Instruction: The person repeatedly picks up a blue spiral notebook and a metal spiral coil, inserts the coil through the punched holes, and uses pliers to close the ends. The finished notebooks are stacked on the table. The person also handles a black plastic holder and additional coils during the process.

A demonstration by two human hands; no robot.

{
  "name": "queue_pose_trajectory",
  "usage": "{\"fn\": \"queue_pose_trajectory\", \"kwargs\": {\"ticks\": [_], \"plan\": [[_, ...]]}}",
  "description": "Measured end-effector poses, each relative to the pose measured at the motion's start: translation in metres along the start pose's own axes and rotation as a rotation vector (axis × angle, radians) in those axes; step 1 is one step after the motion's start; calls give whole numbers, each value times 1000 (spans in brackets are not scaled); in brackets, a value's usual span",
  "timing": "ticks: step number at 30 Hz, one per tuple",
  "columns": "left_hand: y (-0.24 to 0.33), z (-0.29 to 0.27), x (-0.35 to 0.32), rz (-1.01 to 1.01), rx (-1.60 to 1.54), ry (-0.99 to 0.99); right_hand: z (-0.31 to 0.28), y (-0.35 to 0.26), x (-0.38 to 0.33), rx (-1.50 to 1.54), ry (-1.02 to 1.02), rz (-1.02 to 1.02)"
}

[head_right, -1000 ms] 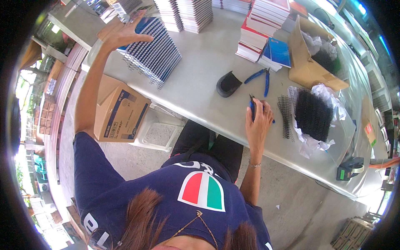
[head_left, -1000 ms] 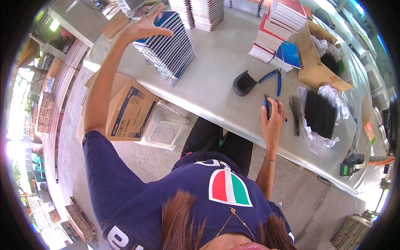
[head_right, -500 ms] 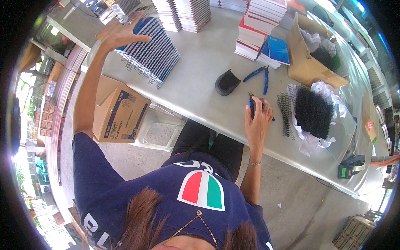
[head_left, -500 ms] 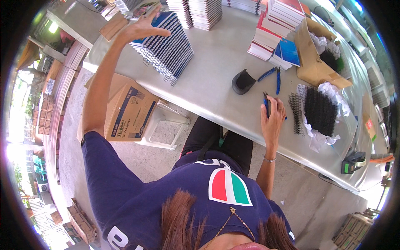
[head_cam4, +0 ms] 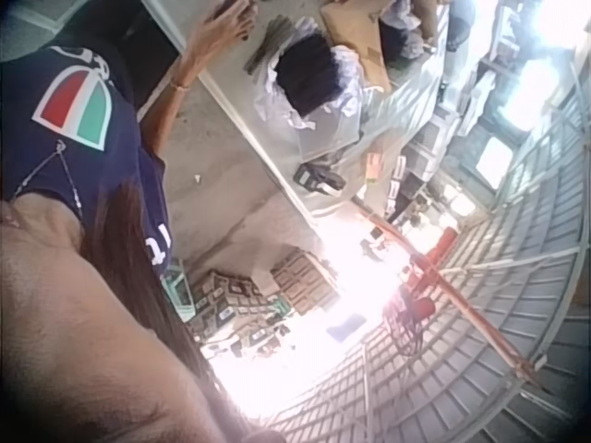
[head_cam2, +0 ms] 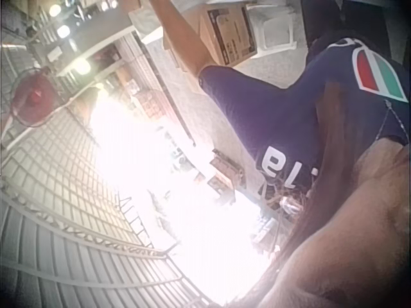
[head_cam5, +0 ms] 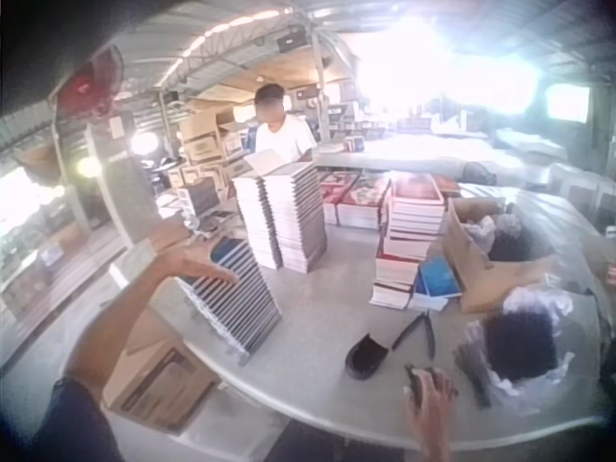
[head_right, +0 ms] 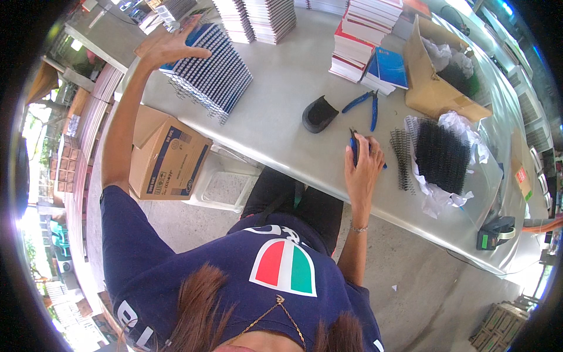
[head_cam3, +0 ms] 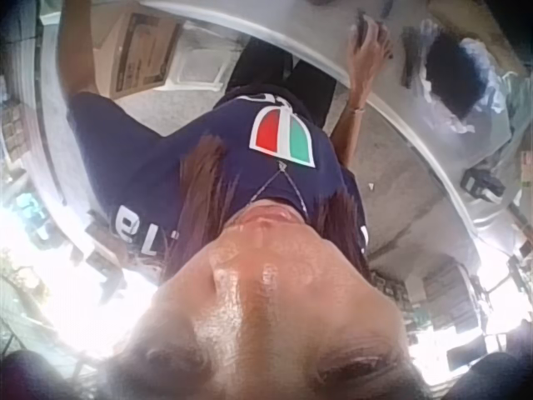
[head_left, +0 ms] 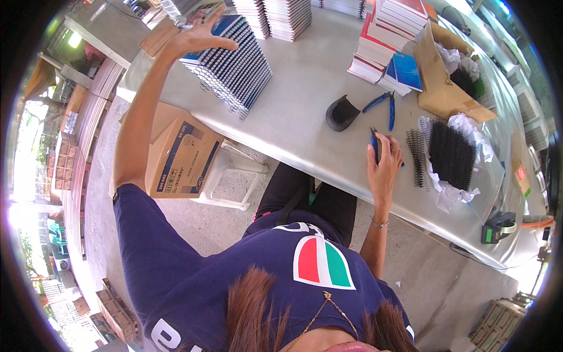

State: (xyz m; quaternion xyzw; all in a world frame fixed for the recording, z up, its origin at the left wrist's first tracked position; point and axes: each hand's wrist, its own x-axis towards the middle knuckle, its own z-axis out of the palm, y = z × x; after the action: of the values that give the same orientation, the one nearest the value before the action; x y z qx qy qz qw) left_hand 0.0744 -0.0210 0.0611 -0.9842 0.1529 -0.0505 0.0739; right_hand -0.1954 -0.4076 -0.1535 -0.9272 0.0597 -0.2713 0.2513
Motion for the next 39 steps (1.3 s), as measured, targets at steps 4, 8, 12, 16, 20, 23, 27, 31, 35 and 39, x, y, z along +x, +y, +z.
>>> {"fn": "queue_pose_trajectory", "kwargs": {"ticks": [4, 8, 12, 16, 20, 23, 27, 31, 35, 39], "plan": [[-28, 16, 7, 53, -45, 85, 1, -2, 0, 6, -11, 9], [-14, 12, 7, 4, -19, 4, 0, 1, 0, -14, -13, 10], [-20, 18, 5, -6, 66, 31, 0, -2, 1, -5, -9, 11], [-29, 23, 15, 36, 82, 67, 0, -1, 1, 6, -7, 9], [-26, 20, 15, 47, 90, 52, -1, -2, 1, 4, 1, 8], [-22, 16, 12, 31, 77, 13, -1, -1, 0, 8, 2, 1], [-25, 15, 7, 86, 78, 81, -1, -2, 0, 21, -2, 2], [8, -9, -2, 22, -115, -82, -2, 2, -2, -20, 15, 16], [4, -11, -14, -57, -100, -48, 2, -2, 3, 38, 43, -32], [45, -19, -49, -4, -56, 306, -13, -2, 43, 196, 118, -10]]}}
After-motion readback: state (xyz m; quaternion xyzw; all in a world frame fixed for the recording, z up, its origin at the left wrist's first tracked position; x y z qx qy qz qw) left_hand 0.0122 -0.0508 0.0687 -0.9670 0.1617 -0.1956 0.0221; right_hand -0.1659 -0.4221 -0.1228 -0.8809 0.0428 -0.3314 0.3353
